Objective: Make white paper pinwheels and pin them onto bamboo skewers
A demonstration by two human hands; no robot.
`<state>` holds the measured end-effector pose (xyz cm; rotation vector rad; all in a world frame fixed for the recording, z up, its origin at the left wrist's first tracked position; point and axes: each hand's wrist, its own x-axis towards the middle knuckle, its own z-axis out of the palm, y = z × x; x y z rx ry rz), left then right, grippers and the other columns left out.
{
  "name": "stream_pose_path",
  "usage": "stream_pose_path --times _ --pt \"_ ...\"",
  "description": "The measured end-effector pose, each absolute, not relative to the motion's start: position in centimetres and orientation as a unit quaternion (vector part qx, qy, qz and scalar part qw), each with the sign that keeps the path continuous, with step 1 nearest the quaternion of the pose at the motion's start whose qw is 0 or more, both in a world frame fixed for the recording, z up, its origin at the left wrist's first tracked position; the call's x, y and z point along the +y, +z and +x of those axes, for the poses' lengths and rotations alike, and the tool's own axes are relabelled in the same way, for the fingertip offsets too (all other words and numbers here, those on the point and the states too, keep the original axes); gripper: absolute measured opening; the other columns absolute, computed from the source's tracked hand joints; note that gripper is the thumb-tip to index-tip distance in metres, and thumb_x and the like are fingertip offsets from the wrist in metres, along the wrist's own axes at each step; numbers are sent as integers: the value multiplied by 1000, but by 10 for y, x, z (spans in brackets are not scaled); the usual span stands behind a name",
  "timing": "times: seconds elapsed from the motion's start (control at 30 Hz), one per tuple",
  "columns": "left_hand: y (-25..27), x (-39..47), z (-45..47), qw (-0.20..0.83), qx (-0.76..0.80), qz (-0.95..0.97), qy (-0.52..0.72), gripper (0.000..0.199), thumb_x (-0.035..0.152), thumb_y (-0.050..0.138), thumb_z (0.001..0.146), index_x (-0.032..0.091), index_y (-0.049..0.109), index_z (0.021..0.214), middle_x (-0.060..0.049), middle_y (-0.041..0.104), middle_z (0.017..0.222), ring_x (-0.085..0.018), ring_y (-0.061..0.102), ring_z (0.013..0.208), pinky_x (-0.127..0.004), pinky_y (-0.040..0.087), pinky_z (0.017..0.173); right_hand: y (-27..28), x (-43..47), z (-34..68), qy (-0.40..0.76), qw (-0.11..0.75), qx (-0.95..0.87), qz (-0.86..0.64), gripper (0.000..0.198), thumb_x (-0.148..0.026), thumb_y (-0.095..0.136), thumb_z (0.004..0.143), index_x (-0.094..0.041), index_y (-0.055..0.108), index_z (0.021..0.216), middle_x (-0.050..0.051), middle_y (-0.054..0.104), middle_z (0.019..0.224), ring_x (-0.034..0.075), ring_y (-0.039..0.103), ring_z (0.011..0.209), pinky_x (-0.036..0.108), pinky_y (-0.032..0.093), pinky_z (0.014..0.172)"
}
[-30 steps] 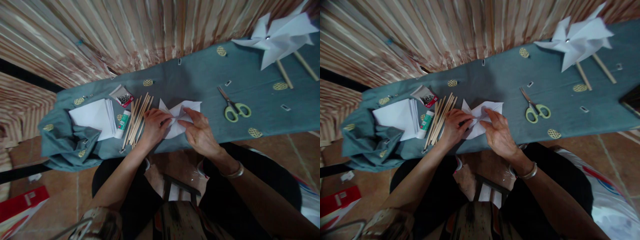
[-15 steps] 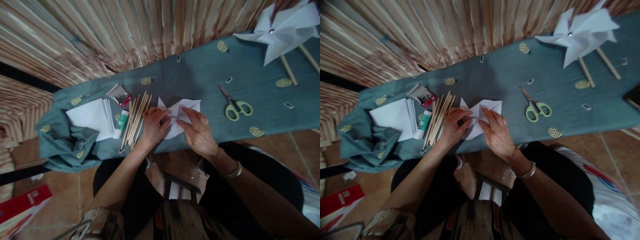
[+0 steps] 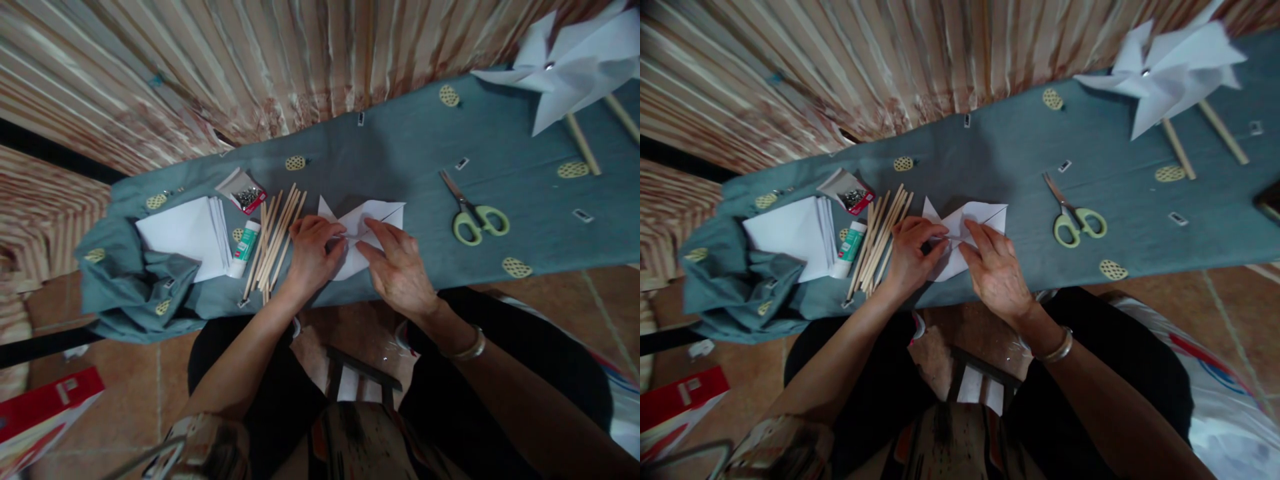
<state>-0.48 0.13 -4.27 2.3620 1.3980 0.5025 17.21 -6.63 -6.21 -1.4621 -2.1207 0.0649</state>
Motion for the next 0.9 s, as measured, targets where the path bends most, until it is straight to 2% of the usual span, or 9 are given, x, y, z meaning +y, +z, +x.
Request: stream_pose_path --times 0.9 --pt "-49 1 -2 221 511 798 231 11 30 70 85 24 71 94 -1 73 92 -23 58 99 -41 37 97 -66 -66 172 -1 303 -788 -536 32 -10 43 94 -19 65 116 14 55 141 28 49 126 47 48 97"
